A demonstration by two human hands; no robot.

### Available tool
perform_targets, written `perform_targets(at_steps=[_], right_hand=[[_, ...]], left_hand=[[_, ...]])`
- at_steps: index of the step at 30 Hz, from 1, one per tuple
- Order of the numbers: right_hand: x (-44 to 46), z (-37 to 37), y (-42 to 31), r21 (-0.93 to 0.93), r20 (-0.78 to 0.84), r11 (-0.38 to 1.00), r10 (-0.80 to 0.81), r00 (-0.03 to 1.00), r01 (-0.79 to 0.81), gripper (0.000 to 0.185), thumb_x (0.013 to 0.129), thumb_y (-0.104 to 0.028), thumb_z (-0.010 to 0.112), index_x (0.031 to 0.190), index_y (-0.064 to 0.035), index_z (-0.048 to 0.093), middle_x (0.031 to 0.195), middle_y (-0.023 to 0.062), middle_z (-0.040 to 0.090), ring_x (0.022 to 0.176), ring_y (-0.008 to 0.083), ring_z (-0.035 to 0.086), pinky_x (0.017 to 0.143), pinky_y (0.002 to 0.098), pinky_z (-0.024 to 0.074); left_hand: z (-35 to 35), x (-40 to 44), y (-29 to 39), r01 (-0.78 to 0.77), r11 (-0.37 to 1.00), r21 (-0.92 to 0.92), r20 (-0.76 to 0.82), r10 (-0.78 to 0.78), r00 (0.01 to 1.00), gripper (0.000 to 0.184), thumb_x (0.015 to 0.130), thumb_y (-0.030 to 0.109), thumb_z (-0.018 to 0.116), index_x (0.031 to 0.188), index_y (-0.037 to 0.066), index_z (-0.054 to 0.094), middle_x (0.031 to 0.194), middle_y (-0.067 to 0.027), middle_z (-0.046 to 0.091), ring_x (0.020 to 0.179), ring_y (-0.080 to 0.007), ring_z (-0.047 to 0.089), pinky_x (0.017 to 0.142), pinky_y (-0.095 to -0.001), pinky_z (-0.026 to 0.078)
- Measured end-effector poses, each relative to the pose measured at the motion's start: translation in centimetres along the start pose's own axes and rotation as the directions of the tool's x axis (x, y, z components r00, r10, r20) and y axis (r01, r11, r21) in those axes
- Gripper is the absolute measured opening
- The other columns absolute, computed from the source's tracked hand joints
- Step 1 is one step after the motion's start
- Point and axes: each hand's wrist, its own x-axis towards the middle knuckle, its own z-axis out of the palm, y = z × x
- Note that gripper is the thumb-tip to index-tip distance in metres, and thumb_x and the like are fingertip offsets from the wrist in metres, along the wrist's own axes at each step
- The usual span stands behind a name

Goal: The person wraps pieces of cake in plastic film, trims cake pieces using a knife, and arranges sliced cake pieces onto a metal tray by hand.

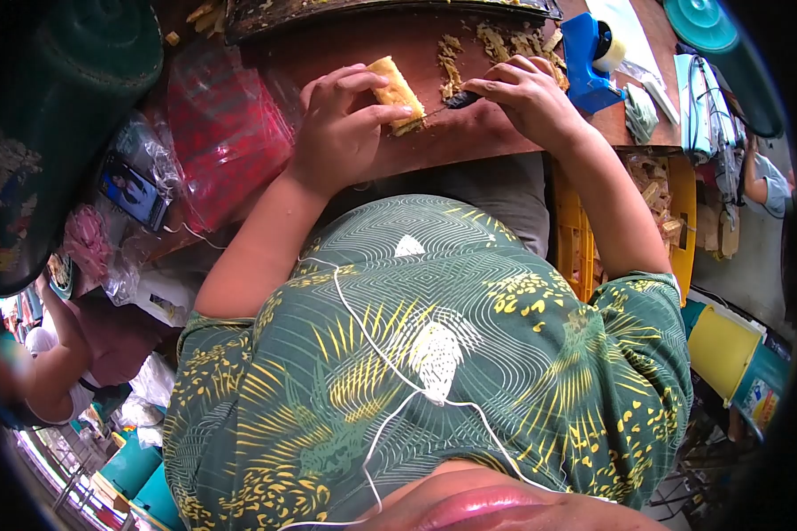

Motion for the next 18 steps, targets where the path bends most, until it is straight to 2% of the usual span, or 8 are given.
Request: perform_targets(at_steps=[3,6,13,18], right_hand=[[0.0,-0.3,-0.2,-0.041,0.000,0.999,-0.015,1.000,0.015,0.045,0.091,-0.006,0.065,0.131,-0.0265,0.070,0.113,0.0026,0.069,0.112,0.0238,0.063,0.103,0.0403,0.0425],[-0.1,0.0,-0.1,-0.055,-0.004,0.998,-0.020,1.000,0.020,0.047,0.089,-0.008,0.066,0.131,-0.0279,0.070,0.112,0.0004,0.068,0.115,0.0223,0.061,0.104,0.0405,0.0412],[-0.3,0.2,0.1,-0.004,0.032,1.000,-0.006,0.999,0.006,0.047,0.089,-0.009,0.065,0.130,-0.0294,0.070,0.111,-0.0009,0.067,0.115,0.0218,0.061,0.104,0.0409,0.0410],[-2.1,-1.3,1.1,-0.083,-0.035,0.996,0.023,0.999,-0.026,0.047,0.090,-0.008,0.065,0.129,-0.0323,0.071,0.111,-0.0007,0.068,0.114,0.0220,0.062,0.103,0.0397,0.0418]], left_hand=[[-0.6,-0.9,0.5,-0.018,0.988,0.151,0.082,0.005,0.997,0.031,0.082,0.006,0.073,0.097,0.031,0.083,0.129,0.0063,0.064,0.137,-0.0260,0.046,0.112,-0.0444,0.032],[-1.0,-1.6,1.2,-0.015,0.969,0.245,0.090,-0.007,0.996,0.029,0.083,0.008,0.073,0.095,0.033,0.082,0.129,0.0071,0.064,0.140,-0.0257,0.043,0.113,-0.0461,0.029],[-1.4,-1.7,1.0,0.029,0.975,0.220,0.103,-0.053,0.993,0.032,0.079,0.004,0.073,0.093,0.032,0.082,0.130,0.0079,0.063,0.140,-0.0268,0.043,0.112,-0.0446,0.028],[-1.5,-1.7,1.0,0.067,0.981,0.180,0.084,-0.083,0.993,0.036,0.076,0.003,0.072,0.096,0.031,0.081,0.130,0.0069,0.064,0.138,-0.0274,0.045,0.112,-0.0437,0.029]])
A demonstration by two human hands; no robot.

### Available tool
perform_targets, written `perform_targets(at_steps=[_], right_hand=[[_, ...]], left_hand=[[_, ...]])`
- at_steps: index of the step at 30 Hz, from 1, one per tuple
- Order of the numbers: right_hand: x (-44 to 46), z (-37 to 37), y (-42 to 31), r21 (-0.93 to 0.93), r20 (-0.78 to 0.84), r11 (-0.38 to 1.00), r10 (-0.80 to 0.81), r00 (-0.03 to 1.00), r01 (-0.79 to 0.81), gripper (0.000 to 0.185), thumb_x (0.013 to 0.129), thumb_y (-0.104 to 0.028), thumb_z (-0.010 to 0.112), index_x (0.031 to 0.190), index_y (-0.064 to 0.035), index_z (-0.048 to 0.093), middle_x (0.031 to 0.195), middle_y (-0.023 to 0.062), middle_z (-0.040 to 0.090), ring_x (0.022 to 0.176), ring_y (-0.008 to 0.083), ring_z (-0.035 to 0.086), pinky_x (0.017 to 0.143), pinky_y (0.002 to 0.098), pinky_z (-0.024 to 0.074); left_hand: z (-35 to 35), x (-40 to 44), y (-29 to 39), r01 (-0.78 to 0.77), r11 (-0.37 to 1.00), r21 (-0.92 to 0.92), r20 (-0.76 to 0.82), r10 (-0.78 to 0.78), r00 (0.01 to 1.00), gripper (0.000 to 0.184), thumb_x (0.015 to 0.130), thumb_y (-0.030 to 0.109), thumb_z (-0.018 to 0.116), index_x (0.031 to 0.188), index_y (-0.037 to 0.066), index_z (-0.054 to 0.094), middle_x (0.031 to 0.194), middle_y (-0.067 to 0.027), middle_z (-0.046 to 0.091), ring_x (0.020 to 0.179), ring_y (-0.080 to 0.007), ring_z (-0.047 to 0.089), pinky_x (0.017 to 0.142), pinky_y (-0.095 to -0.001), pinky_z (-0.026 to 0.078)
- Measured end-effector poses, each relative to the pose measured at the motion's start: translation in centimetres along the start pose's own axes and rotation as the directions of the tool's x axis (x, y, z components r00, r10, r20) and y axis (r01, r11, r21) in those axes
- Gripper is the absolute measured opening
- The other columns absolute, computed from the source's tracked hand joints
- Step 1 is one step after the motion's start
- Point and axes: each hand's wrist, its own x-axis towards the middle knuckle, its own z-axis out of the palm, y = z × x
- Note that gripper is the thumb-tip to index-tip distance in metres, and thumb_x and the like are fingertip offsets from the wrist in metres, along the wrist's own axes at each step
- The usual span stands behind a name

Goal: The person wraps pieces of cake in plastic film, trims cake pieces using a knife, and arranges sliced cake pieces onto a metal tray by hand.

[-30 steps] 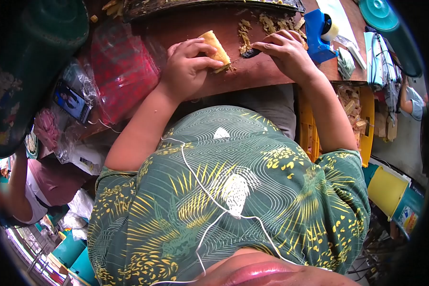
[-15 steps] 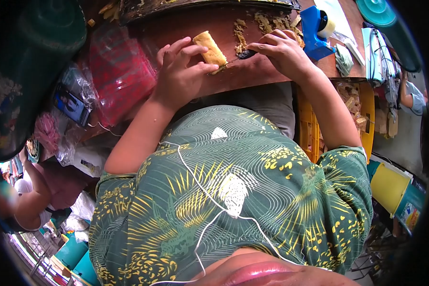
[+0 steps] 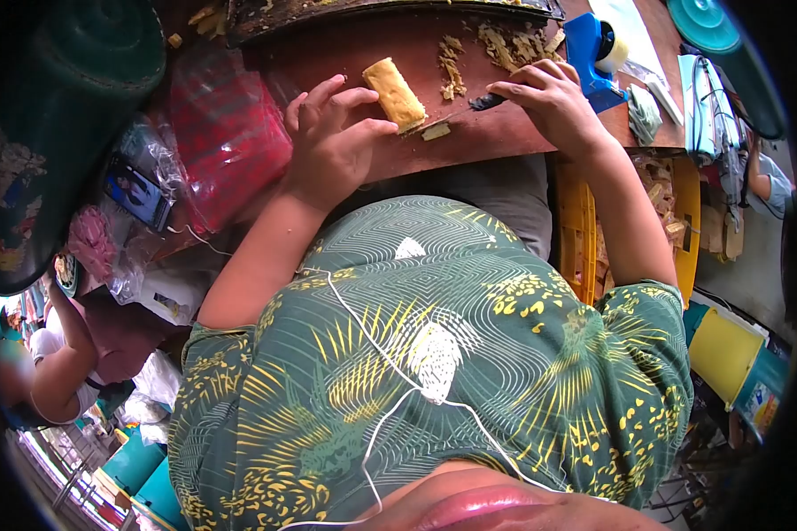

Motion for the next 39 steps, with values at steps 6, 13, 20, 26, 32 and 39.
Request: perform_targets(at_steps=[6,13,20,26,32,39], right_hand=[[-0.9,-1.6,0.4,0.059,-0.071,0.998,0.042,0.997,-0.038,0.045,0.092,-0.006,0.068,0.130,-0.0292,0.071,0.111,0.0025,0.070,0.112,0.0247,0.063,0.096,0.0400,0.0477],[-3.0,-3.1,-2.8,0.437,0.125,0.807,0.383,0.915,-0.398,0.046,0.095,-0.005,0.062,0.141,-0.0121,0.061,0.111,0.0202,0.069,0.100,0.0404,0.067,0.087,0.0463,0.0547],[-2.5,-5.8,-4.6,0.431,0.380,0.787,0.286,0.880,-0.442,0.037,0.097,-0.011,0.063,0.133,-0.0052,0.066,0.107,0.0232,0.073,0.098,0.0407,0.069,0.087,0.0434,0.0549],[0.1,-3.7,-4.5,0.439,0.456,0.746,0.295,0.840,-0.501,0.029,0.095,-0.016,0.066,0.122,-0.0052,0.072,0.096,0.0221,0.073,0.091,0.0411,0.070,0.080,0.0456,0.0557],[0.0,-2.1,-4.9,0.502,0.364,0.740,0.289,0.886,-0.448,0.032,0.097,-0.016,0.066,0.126,-0.0055,0.071,0.102,0.0204,0.074,0.092,0.0388,0.071,0.081,0.0421,0.0565],[-0.6,-3.8,-9.1,0.366,0.111,0.857,0.347,0.931,-0.363,0.029,0.097,-0.025,0.065,0.121,-0.0094,0.071,0.099,0.0152,0.074,0.091,0.0365,0.071,0.077,0.0473,0.0579]], left_hand=[[-0.3,0.6,-0.1,0.010,0.998,-0.067,-0.026,-0.012,1.000,0.028,0.084,0.002,0.072,0.104,0.021,0.078,0.124,-0.0017,0.065,0.128,-0.0299,0.053,0.109,-0.0431,0.038],[0.8,-0.3,-0.8,0.452,0.664,-0.596,0.146,-0.464,0.874,0.025,0.099,0.005,0.065,0.124,0.007,0.066,0.118,-0.0034,0.062,0.101,-0.0097,0.060,0.089,-0.0257,0.051],[0.5,1.6,-0.7,0.485,0.668,-0.565,0.154,-0.492,0.857,0.028,0.096,0.011,0.070,0.123,0.005,0.068,0.113,-0.0085,0.065,0.100,-0.0175,0.065,0.092,-0.0313,0.053],[0.8,2.9,0.1,0.545,0.680,-0.491,0.269,-0.477,0.837,0.027,0.096,0.019,0.072,0.121,0.007,0.070,0.112,-0.0098,0.067,0.105,-0.0211,0.066,0.094,-0.0333,0.053],[1.5,2.1,-0.7,0.474,0.789,-0.391,0.250,-0.404,0.880,0.025,0.099,0.018,0.072,0.120,0.004,0.071,0.112,-0.0065,0.064,0.092,-0.0120,0.063,0.085,-0.0278,0.054],[0.9,1.0,-1.8,0.552,0.668,-0.498,0.299,-0.466,0.833,0.021,0.100,0.013,0.071,0.118,0.002,0.069,0.114,-0.0051,0.063,0.091,-0.0092,0.065,0.084,-0.0242,0.054]])
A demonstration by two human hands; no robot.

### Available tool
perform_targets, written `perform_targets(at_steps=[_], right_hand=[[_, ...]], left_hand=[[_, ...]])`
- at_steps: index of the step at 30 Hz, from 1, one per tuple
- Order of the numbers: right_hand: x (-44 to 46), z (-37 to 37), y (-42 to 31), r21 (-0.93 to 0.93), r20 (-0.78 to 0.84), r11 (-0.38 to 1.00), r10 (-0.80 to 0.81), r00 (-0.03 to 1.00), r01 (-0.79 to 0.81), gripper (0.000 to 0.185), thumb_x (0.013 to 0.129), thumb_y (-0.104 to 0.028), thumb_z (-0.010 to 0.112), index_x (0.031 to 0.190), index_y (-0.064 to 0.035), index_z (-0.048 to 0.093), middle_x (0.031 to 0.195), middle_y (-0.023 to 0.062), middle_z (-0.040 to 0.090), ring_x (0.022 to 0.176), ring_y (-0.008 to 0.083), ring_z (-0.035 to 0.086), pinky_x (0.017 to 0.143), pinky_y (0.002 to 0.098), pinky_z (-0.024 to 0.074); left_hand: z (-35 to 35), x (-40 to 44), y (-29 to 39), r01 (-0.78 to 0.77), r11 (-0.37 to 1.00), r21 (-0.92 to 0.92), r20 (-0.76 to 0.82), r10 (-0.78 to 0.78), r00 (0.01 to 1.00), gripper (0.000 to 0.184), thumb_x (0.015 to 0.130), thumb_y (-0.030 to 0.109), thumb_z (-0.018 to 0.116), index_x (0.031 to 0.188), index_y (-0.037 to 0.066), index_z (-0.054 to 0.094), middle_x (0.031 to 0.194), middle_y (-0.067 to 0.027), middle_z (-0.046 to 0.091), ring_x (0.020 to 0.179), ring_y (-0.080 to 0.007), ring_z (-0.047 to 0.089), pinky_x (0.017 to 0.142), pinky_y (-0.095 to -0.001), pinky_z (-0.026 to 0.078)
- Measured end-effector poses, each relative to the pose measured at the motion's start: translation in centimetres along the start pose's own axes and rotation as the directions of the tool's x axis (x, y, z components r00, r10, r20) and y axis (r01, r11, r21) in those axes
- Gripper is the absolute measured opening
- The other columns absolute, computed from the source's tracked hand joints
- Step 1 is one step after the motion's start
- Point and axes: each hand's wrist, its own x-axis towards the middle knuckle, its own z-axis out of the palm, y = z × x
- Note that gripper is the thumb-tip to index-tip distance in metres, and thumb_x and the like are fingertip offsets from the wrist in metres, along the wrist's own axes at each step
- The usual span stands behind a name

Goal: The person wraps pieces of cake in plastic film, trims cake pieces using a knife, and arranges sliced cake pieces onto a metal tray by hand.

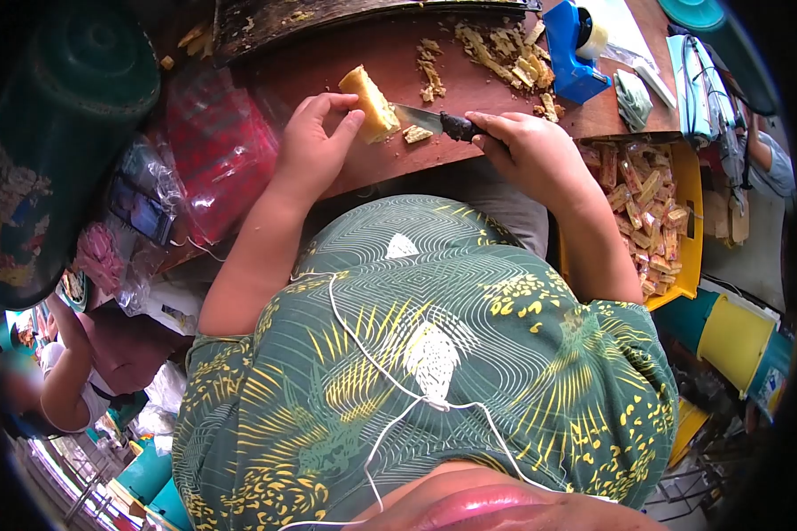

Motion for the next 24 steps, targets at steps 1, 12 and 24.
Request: perform_targets(at_steps=[1,12,24], right_hand=[[-0.2,0.0,-0.2,-0.006,-0.004,1.000,0.000,1.000,0.000,0.029,0.097,-0.026,0.066,0.121,-0.0102,0.071,0.099,0.0142,0.074,0.090,0.0359,0.072,0.076,0.0463,0.0581],[-0.8,-0.6,-1.5,0.005,-0.091,0.998,-0.062,0.994,0.063,0.034,0.095,-0.021,0.068,0.128,-0.0139,0.069,0.101,0.0112,0.073,0.083,0.0343,0.071,0.072,0.0459,0.0578],[-1.0,-2.6,-1.4,0.058,-0.182,0.995,-0.073,0.980,0.085,0.037,0.087,-0.011,0.075,0.124,-0.0134,0.070,0.094,0.0103,0.068,0.080,0.0338,0.067,0.071,0.0445,0.0542]], left_hand=[[-0.1,-0.1,0.0,0.031,0.999,-0.028,0.010,-0.031,0.999,0.021,0.100,0.013,0.071,0.118,0.001,0.068,0.116,-0.0053,0.063,0.091,-0.0091,0.066,0.085,-0.0242,0.054],[-0.8,-0.9,0.3,0.219,0.643,-0.733,0.131,-0.183,0.974,0.059,0.100,0.010,0.069,0.150,0.005,0.038,0.140,-0.0116,0.058,0.129,-0.0217,0.058,0.110,-0.0359,0.048],[-2.5,-1.3,-1.0,0.244,0.210,-0.947,0.271,0.110,0.956,0.069,0.102,0.002,0.061,0.162,0.008,0.027,0.148,-0.0088,0.053,0.137,-0.0235,0.054,0.116,-0.0409,0.046]])
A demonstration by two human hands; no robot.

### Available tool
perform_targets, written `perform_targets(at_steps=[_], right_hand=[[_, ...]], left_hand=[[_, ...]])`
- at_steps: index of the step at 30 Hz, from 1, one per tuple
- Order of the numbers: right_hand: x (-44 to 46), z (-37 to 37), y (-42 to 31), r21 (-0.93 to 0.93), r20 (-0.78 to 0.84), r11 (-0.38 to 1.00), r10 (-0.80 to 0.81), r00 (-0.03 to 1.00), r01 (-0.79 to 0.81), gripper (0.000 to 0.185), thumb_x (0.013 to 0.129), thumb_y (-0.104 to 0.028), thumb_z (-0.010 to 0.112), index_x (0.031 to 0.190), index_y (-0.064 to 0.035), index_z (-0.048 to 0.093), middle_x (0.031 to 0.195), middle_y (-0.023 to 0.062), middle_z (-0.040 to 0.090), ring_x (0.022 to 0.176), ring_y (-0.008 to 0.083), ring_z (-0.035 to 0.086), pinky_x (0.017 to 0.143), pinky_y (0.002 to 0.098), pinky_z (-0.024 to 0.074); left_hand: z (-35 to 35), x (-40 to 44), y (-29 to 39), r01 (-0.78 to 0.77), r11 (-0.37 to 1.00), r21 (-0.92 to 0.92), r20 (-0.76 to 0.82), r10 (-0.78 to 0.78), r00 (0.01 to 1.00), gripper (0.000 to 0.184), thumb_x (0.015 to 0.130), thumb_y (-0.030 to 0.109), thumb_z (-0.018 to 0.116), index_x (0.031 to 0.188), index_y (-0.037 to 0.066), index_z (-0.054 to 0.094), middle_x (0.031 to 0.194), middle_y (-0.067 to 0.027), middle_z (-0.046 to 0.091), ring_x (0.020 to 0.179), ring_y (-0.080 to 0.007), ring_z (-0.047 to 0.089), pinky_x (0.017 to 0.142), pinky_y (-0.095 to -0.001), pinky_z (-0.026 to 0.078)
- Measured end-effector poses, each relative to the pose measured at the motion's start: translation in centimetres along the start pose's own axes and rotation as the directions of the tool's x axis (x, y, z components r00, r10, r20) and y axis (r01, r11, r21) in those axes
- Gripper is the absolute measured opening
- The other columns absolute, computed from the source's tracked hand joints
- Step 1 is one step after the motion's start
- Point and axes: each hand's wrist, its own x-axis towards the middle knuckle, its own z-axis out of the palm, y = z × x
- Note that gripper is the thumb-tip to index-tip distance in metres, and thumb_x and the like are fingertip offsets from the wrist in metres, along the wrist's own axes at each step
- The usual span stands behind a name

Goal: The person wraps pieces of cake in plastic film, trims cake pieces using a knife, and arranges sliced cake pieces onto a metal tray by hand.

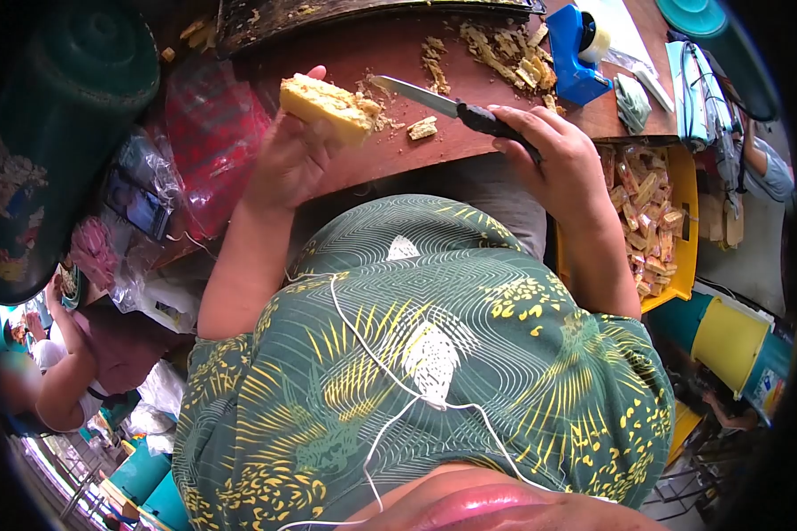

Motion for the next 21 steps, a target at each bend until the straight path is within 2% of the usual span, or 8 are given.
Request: perform_targets(at_steps=[2,5,8,11,15,18,21], right_hand=[[-0.1,-0.3,0.0,0.032,-0.038,0.999,-0.036,0.999,0.037,0.037,0.086,-0.010,0.075,0.123,-0.0132,0.071,0.093,0.0098,0.068,0.080,0.0336,0.067,0.070,0.0444,0.0538],[-0.1,-0.6,-0.7,0.007,0.032,0.997,-0.082,0.996,0.082,0.037,0.086,-0.011,0.075,0.123,-0.0127,0.072,0.093,0.0093,0.067,0.080,0.0327,0.066,0.070,0.0439,0.0534],[-0.1,-0.6,-0.4,-0.071,0.038,0.995,-0.066,0.997,0.069,0.037,0.085,-0.010,0.075,0.122,-0.0128,0.072,0.092,0.0090,0.067,0.080,0.0317,0.067,0.071,0.0437,0.0532],[0.0,-0.7,0.1,-0.045,-0.028,0.998,-0.040,0.999,0.039,0.037,0.085,-0.011,0.076,0.121,-0.0130,0.073,0.090,0.0087,0.067,0.080,0.0316,0.066,0.072,0.0441,0.0531],[-0.1,-0.7,-0.3,-0.030,0.019,0.997,-0.075,0.997,0.076,0.036,0.084,-0.011,0.076,0.121,-0.0126,0.073,0.089,0.0091,0.067,0.079,0.0321,0.066,0.070,0.0442,0.0532],[-0.3,-0.3,0.3,-0.036,-0.005,0.999,-0.040,0.999,0.039,0.036,0.084,-0.011,0.076,0.121,-0.0124,0.073,0.090,0.0095,0.067,0.079,0.0326,0.067,0.070,0.0440,0.0535],[-0.2,-0.1,0.4,-0.026,-0.018,0.999,-0.040,0.999,0.039,0.035,0.084,-0.011,0.076,0.120,-0.0122,0.074,0.091,0.0098,0.067,0.080,0.0328,0.067,0.070,0.0436,0.0538]], left_hand=[[0.7,0.1,-0.1,-0.020,1.000,0.014,-0.004,0.020,1.000,0.067,0.102,0.001,0.060,0.161,0.009,0.030,0.149,-0.0090,0.053,0.137,-0.0234,0.054,0.115,-0.0415,0.047],[0.2,0.1,-0.1,-0.013,1.000,0.028,0.007,0.013,1.000,0.065,0.101,-0.002,0.061,0.159,0.011,0.035,0.151,-0.0106,0.051,0.138,-0.0239,0.054,0.115,-0.0423,0.048],[0.5,0.2,-0.2,-0.013,0.995,0.101,-0.027,0.016,1.000,0.063,0.099,-0.004,0.062,0.156,0.013,0.041,0.155,-0.0135,0.048,0.137,-0.0251,0.054,0.114,-0.0421,0.049],[1.5,0.6,-0.2,-0.034,0.984,0.176,-0.036,0.040,0.999,0.062,0.098,-0.007,0.062,0.154,0.014,0.045,0.158,-0.0162,0.045,0.136,-0.0257,0.055,0.112,-0.0406,0.050],[1.6,0.6,-0.3,-0.076,0.975,0.208,-0.013,0.081,0.997,0.062,0.098,-0.008,0.062,0.153,0.013,0.046,0.160,-0.0179,0.042,0.134,-0.0244,0.057,0.109,-0.0371,0.051],[2.4,0.7,-0.2,-0.041,0.977,0.209,-0.059,0.055,0.997,0.057,0.094,-0.006,0.069,0.145,0.015,0.054,0.150,-0.0127,0.052,0.131,-0.0217,0.056,0.111,-0.0400,0.049],[2.7,0.7,-0.1,-0.062,0.957,0.285,-0.050,0.079,0.996,0.057,0.094,-0.006,0.069,0.144,0.015,0.054,0.150,-0.0128,0.052,0.130,-0.0214,0.056,0.110,-0.0401,0.049]])
